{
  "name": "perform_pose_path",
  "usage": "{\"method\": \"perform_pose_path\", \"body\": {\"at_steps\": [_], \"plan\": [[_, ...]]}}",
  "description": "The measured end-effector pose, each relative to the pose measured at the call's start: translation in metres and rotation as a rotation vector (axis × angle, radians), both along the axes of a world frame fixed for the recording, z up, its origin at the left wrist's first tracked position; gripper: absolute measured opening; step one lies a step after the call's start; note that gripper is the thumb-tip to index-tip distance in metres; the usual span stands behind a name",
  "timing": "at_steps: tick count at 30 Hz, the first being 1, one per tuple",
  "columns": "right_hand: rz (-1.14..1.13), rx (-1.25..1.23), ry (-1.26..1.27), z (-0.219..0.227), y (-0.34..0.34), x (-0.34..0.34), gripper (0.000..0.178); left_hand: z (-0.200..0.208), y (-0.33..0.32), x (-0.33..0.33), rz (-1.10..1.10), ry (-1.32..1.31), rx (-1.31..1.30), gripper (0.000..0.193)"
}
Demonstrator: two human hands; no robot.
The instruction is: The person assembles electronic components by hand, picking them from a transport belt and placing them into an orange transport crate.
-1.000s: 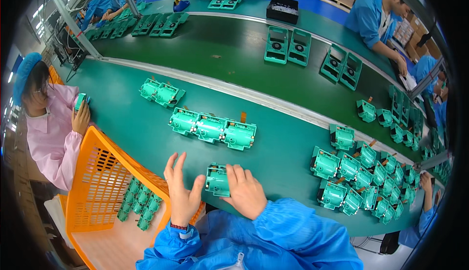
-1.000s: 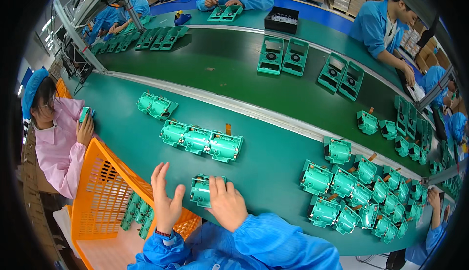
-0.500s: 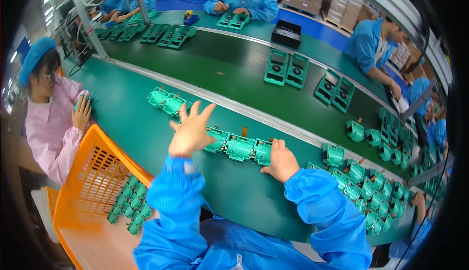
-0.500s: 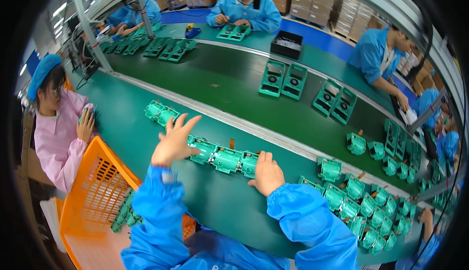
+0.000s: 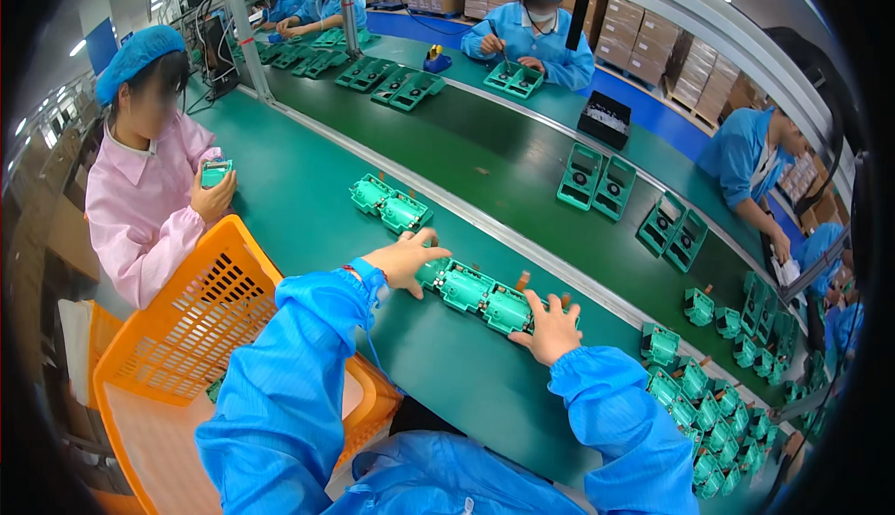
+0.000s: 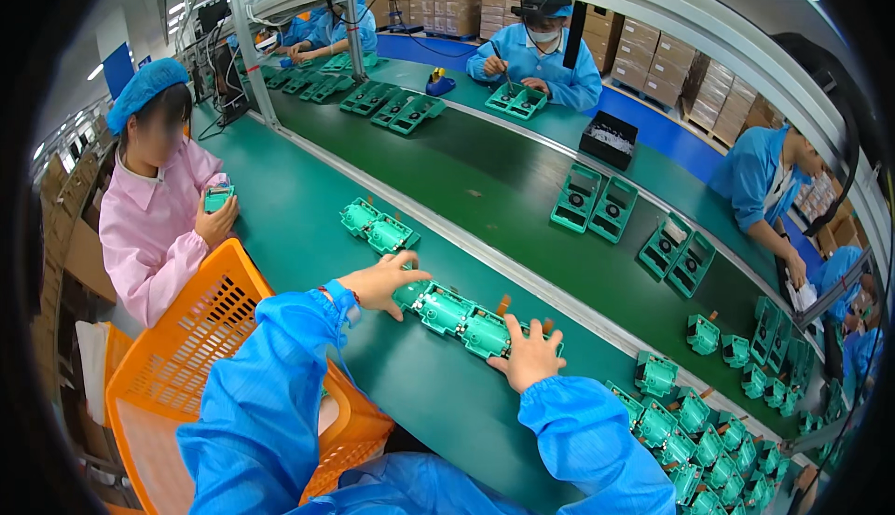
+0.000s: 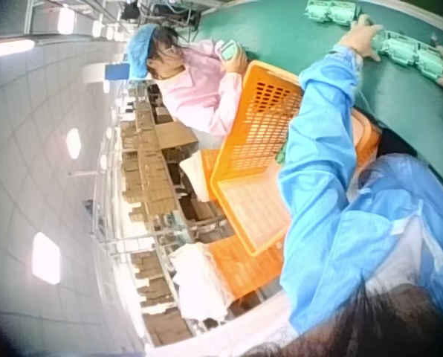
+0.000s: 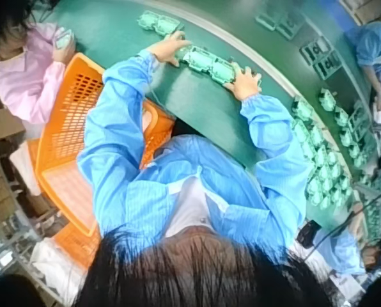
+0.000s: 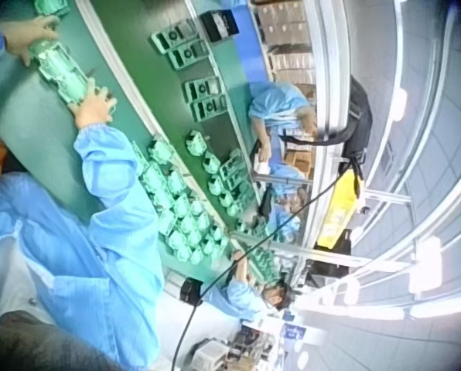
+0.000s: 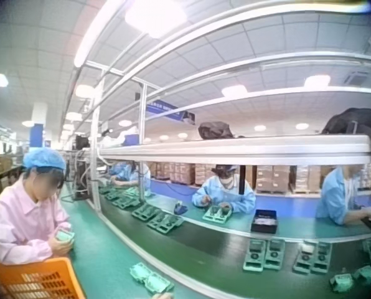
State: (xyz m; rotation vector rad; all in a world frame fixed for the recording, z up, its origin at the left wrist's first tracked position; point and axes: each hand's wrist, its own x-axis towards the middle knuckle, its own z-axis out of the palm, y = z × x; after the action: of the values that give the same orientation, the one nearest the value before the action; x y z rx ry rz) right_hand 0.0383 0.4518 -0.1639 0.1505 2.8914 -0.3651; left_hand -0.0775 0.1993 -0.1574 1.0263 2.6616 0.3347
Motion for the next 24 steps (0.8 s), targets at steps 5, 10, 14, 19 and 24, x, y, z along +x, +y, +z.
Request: {"method": "perform_pose_path", "body": {"at_steps": [5,10,14,19,24], "plan": [[-0.023,0.024,0.067,-0.003,-0.012,0.005,0.080,-0.009,0.012,0.007,-0.055,0.068,0.037,0.078],[0.078,0.033,0.137,-0.007,0.000,0.012,0.074,-0.002,0.021,0.026,0.040,0.012,-0.034,0.068],[0.359,-0.057,0.330,0.052,-0.025,0.022,0.074,0.064,-0.021,0.092,0.246,0.311,-0.043,0.062],[0.796,-0.241,0.555,0.133,-0.185,0.024,0.071,0.161,-0.168,0.223,0.610,0.678,-0.001,0.061],[1.111,-0.312,0.364,0.080,-0.365,0.064,0.065,0.129,-0.290,0.347,0.994,0.574,-0.191,0.060]]}}
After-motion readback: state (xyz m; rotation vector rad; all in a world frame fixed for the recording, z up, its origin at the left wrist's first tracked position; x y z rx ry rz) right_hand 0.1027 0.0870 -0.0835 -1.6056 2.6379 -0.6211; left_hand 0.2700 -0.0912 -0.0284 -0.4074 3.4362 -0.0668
